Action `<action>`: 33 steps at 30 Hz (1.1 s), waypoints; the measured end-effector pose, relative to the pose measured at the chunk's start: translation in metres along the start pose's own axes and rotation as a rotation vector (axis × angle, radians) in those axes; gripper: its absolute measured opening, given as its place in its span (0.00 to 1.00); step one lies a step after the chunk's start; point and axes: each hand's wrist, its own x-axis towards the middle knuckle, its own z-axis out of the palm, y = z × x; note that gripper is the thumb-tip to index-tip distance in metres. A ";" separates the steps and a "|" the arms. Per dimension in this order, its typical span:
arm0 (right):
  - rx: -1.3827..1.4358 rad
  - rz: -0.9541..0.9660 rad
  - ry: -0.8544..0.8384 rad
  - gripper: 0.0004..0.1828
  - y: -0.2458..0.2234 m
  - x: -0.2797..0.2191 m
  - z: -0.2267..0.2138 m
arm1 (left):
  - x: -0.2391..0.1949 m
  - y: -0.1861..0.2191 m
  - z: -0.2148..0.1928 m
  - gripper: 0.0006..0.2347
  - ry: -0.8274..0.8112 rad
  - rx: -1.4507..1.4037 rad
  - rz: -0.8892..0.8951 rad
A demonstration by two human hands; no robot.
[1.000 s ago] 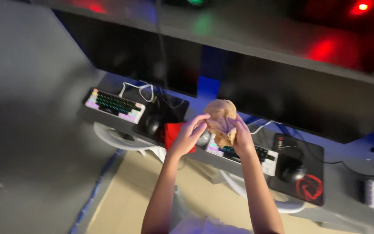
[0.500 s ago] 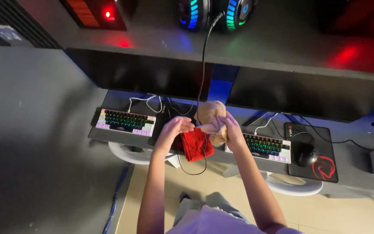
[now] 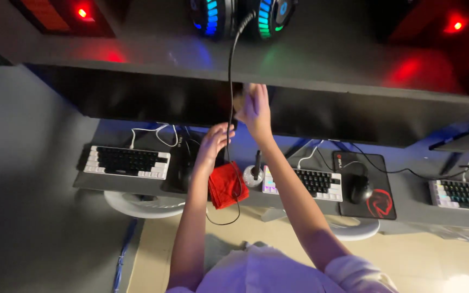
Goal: The person walks through a room filled with computer setups and wipes the screens of multiple monitors using a cloth. They move from one station to the next, cleaning the display surfaces in a systematic manner.
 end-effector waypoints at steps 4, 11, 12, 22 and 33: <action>-0.381 -0.333 0.099 0.18 0.018 -0.005 0.027 | 0.013 -0.011 -0.006 0.21 -0.032 0.011 0.014; -0.154 0.258 0.261 0.23 0.099 -0.086 0.071 | 0.041 -0.064 -0.078 0.18 0.067 -0.076 -0.141; -0.142 0.265 0.292 0.21 0.101 -0.100 0.083 | 0.036 -0.069 -0.088 0.17 0.057 -0.070 -0.164; 0.037 0.489 0.372 0.14 0.269 -0.225 0.084 | 0.006 -0.085 -0.153 0.15 -0.175 0.170 -0.375; -0.128 0.439 0.416 0.11 0.000 -0.208 0.015 | -0.103 -0.040 -0.077 0.28 -0.822 -0.061 -0.339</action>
